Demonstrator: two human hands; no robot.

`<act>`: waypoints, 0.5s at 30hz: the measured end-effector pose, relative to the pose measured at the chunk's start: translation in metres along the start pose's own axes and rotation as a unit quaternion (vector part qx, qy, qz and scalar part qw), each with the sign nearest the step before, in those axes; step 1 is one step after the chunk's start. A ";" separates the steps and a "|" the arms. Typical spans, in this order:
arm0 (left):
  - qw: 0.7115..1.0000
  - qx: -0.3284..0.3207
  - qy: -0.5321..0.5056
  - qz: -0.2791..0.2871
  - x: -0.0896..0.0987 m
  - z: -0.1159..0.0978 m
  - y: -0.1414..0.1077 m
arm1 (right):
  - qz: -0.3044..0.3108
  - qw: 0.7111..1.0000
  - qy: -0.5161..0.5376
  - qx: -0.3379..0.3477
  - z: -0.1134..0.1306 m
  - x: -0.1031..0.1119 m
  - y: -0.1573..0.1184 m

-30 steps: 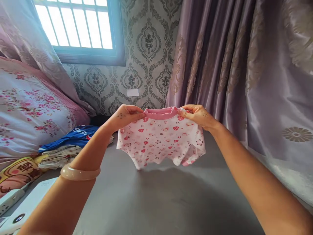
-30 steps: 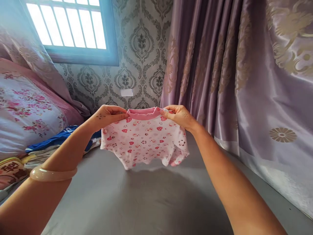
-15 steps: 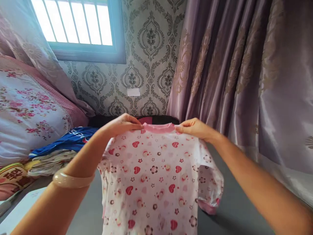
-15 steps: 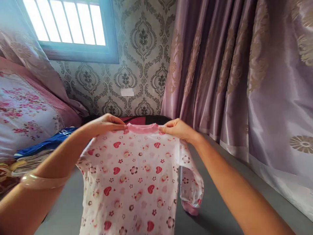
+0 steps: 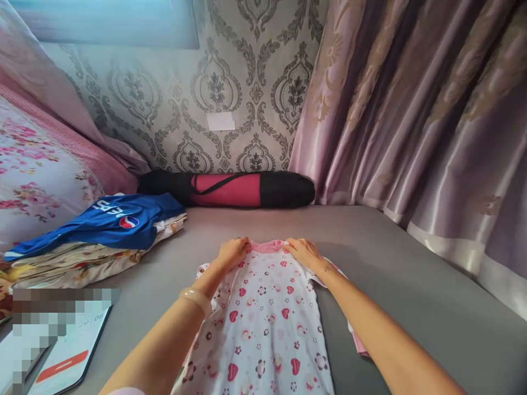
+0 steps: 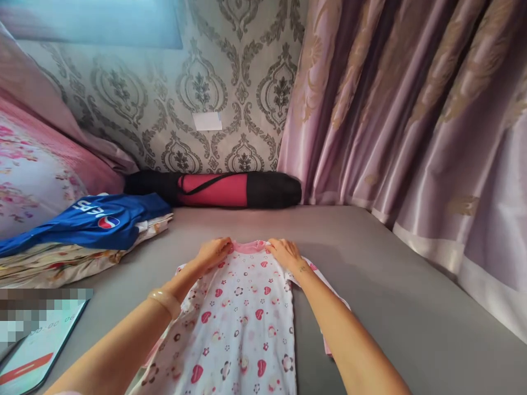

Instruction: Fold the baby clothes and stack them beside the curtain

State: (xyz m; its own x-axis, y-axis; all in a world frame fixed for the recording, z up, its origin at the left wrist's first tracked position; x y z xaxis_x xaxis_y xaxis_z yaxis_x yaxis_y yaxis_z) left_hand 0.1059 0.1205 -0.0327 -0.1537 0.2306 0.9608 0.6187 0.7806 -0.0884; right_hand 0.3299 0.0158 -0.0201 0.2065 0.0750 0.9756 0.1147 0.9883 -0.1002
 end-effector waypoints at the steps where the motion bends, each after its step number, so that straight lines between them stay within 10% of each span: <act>1: 1.000 -0.004 0.005 0.000 -0.001 0.001 0.001 | 0.003 1.000 -0.001 0.003 -0.002 -0.003 0.003; 15: 0.995 0.017 0.077 -0.058 0.007 0.013 0.040 | -0.025 0.999 0.037 -0.017 -0.016 -0.005 0.039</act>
State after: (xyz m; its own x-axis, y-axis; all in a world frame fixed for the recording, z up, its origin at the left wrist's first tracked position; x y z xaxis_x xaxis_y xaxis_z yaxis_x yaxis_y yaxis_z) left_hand 0.1197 0.1607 -0.0325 -0.0998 0.0481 0.9938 0.5770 0.8165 0.0184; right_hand 0.3493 0.0514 -0.0321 0.2699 0.0137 0.9628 0.1600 0.9854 -0.0589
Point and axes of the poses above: each hand's wrist, its own y-axis towards the middle knuckle, its own x-axis out of the back of the hand, z = x × y, the point moved 3 cm from there along y, towards the middle knuckle, and after that the axes turned 6 degrees about z, right-handed, at the moved point
